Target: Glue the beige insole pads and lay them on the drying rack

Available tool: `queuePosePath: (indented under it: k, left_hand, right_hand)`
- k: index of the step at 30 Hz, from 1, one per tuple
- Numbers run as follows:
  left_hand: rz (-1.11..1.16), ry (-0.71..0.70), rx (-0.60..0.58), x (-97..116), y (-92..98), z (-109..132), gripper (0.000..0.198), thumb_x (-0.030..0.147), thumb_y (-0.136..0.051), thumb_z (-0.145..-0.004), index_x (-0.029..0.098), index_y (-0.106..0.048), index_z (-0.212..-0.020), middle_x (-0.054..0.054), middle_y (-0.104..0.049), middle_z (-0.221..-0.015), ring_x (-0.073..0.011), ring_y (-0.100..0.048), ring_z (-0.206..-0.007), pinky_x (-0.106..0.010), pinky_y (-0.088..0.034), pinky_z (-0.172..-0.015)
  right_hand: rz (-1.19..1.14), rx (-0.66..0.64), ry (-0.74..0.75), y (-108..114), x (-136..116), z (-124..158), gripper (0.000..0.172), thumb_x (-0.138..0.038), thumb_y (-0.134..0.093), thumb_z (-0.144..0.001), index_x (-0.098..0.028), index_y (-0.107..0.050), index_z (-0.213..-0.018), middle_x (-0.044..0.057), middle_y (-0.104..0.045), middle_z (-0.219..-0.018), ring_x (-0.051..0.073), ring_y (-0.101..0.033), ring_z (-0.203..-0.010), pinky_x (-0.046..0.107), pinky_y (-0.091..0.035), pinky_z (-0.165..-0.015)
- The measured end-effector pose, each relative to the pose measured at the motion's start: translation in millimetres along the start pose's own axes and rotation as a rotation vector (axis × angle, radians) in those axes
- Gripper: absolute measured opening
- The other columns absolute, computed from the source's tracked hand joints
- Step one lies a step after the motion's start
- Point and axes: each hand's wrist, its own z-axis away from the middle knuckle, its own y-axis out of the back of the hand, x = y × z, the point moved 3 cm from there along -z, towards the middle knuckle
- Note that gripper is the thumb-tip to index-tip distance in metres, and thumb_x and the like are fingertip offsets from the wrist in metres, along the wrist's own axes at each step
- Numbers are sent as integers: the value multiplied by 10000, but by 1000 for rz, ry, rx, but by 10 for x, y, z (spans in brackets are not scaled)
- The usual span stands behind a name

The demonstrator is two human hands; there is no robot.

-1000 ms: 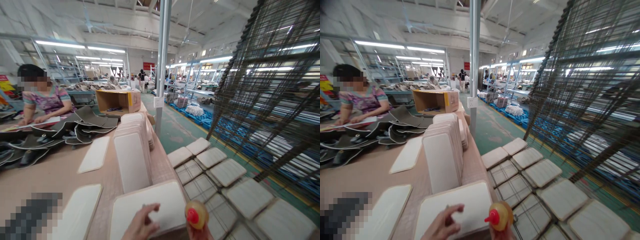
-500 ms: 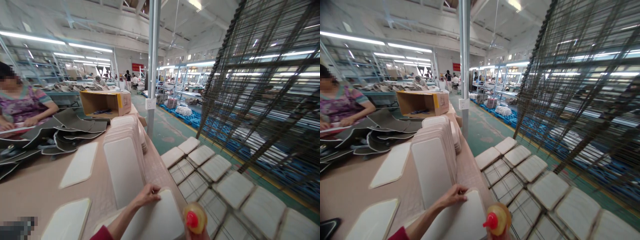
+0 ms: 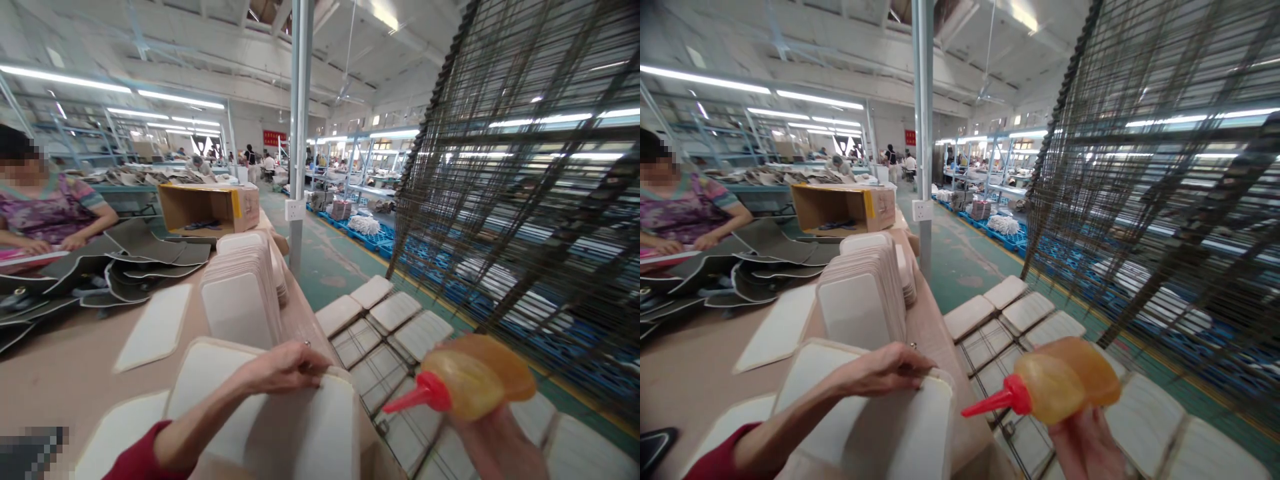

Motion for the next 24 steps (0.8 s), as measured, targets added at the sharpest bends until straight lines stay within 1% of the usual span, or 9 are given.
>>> queuePosePath:
  k: [3,5,7,10,13,17,20,22,24]
  left_hand:
    - [70,-35,-152,338,75,-40,174,292,-564,-767,126,-565,-716,50,-357,-603,-79,-319,-576,-202,-243,-513]
    - [107,-20,-225,471,68,-69,265,366,-614,-740,101,-616,-755,46,-395,-601,-82,-337,-578,-193,-277,-514]
    - [140,-4,-282,539,21,-96,378,428,-652,-704,79,-660,-848,31,-484,-634,-102,-412,-616,-185,-344,-555]
    - [187,17,-325,566,-74,-139,554,471,-683,-661,46,-662,-1017,-23,-623,-774,-174,-536,-788,-208,-436,-690]
    - [199,35,-374,567,-163,-187,648,475,-708,-627,22,-640,-1085,-63,-667,-914,-218,-569,-902,-232,-454,-789]
    - [250,19,-468,585,-255,-245,638,434,-680,-670,4,-605,-1136,-65,-675,-940,-231,-588,-948,-228,-467,-810]
    - [279,10,-519,616,-306,-267,536,309,-648,-711,5,-596,-1149,-61,-674,-969,-233,-590,-970,-241,-471,-820]
    - [275,11,-530,645,-330,-274,464,224,-624,-719,16,-610,-1133,-55,-679,-963,-232,-594,-965,-257,-473,-829]
    - [261,10,-534,678,-348,-277,427,180,-615,-711,15,-628,-1105,-51,-691,-905,-230,-601,-941,-262,-481,-818]
  right_hand:
    - [122,-94,48,-257,-255,55,568,-335,-757,-644,-207,-569,-1164,111,-608,-1135,218,-471,-1169,313,-466,-897]
    - [151,-161,100,-378,-351,80,579,-347,-789,-601,-212,-592,-1129,115,-632,-1082,236,-491,-1147,342,-451,-912]
    - [147,-222,135,-426,-393,80,603,-360,-802,-581,-246,-586,-1133,105,-625,-1099,258,-511,-1121,392,-445,-916]
    - [120,-244,161,-395,-436,57,639,-358,-801,-575,-292,-555,-1161,92,-582,-1179,262,-547,-1066,408,-460,-887]
    - [160,-225,162,-380,-521,73,679,-319,-826,-524,-255,-567,-1148,123,-589,-1157,263,-566,-1028,383,-465,-874]
    - [258,-142,158,-429,-650,139,782,-308,-863,-379,-217,-594,-1107,139,-626,-1069,288,-565,-1018,378,-459,-875]
    - [248,-104,199,-421,-690,151,810,-275,-855,-351,-259,-587,-1115,89,-632,-1072,231,-589,-976,261,-478,-810]
    - [261,-105,232,-384,-693,140,845,-181,-833,-342,-281,-574,-1140,61,-620,-1110,178,-600,-949,153,-468,-714]
    - [251,-159,193,-364,-675,136,915,-144,-808,-347,-299,-527,-1204,63,-567,-1206,186,-599,-959,155,-478,-666]
